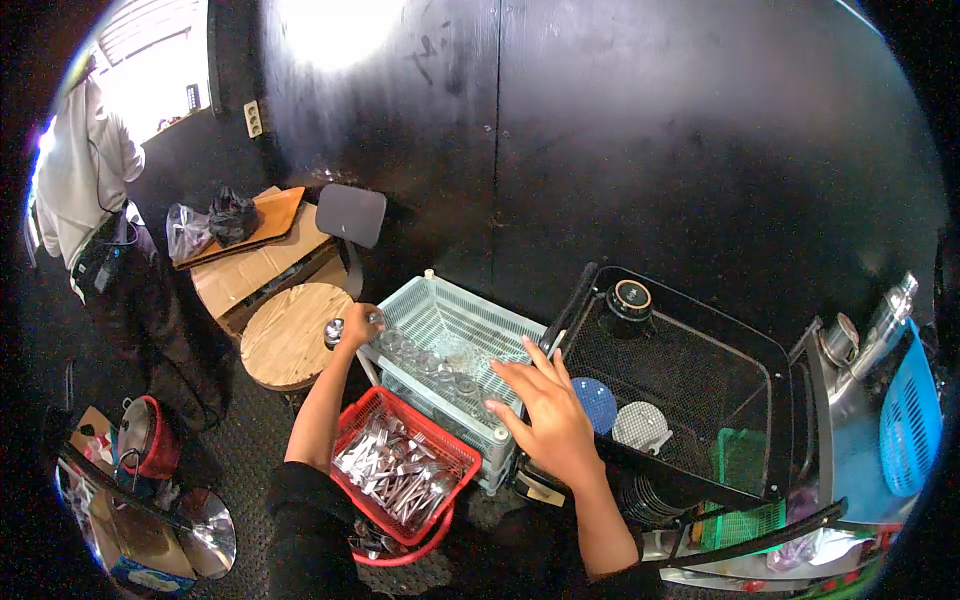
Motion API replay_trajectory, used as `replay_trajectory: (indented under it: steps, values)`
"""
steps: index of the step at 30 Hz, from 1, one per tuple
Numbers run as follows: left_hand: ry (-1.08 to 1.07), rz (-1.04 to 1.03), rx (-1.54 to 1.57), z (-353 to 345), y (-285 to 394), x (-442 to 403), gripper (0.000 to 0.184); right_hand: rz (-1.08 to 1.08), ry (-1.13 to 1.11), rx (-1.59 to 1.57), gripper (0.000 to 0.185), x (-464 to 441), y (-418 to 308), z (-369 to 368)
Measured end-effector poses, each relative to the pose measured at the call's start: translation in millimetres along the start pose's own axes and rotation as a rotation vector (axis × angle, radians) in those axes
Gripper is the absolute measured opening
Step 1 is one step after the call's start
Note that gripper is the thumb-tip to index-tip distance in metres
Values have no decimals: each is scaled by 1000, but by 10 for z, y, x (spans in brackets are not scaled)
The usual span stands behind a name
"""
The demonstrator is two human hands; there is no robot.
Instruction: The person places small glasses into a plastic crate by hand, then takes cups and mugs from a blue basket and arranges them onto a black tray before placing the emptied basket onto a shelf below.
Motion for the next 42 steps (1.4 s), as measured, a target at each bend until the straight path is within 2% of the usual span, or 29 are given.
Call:
replay_trajectory:
  steps: [5,7,8,10,17,19,22,23,24,26,28,29,32,36,42]
  values:
    - [-50,-51,-49,-7,57,1,38,-4,-19,2,42,6,5,9]
    - [52,-231,-156,-53,63,31,35,4,-2,-43,38,12,-13,16]
    - [50,-232,-156,-62,35,37,35,2,-2,-43,38,12,-14,20]
    - [-35,4,7,-28,26,61,33,4,-3,-56,38,15,-15,29]
    - [-117,-10,-52,93,94,79,34,9,-22,-60,40,11,-3,33]
    - [-134,-117,-97,125,106,67,36,0,-30,-87,40,15,-8,43]
    - [-50,-94,-150,192,247,80,40,-11,-45,-86,39,15,9,29]
    - [-168,-126,-135,199,273,-21,43,-17,-41,-80,39,15,7,30]
    - [-173,-135,-127,212,437,-23,43,-20,-52,-72,38,12,-1,34]
    - [194,-368,-38,462,1191,75,44,-37,-53,-48,37,22,13,29]
    - [214,-337,106,728,2084,137,41,31,-2,-60,35,43,50,13]
    - [155,-305,229,814,2459,149,39,33,56,-74,31,67,56,35]
    - [161,-431,482,900,3391,347,35,69,181,-34,26,269,50,281]
    - [-6,-581,682,969,4498,815,35,26,316,18,20,763,-99,1018]
    - [-212,-867,974,729,5818,1251,38,-66,532,450,25,1595,-439,2278]
Point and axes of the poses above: each hand's wrist, its own x-axis away from the middle knuckle, its own z-axis out of the back of the hand, y = z × x, the point moved 2 cm from there along -x, towards the middle knuckle, and after that the axes turned 6 degrees about -z, right-handed, at the moved point
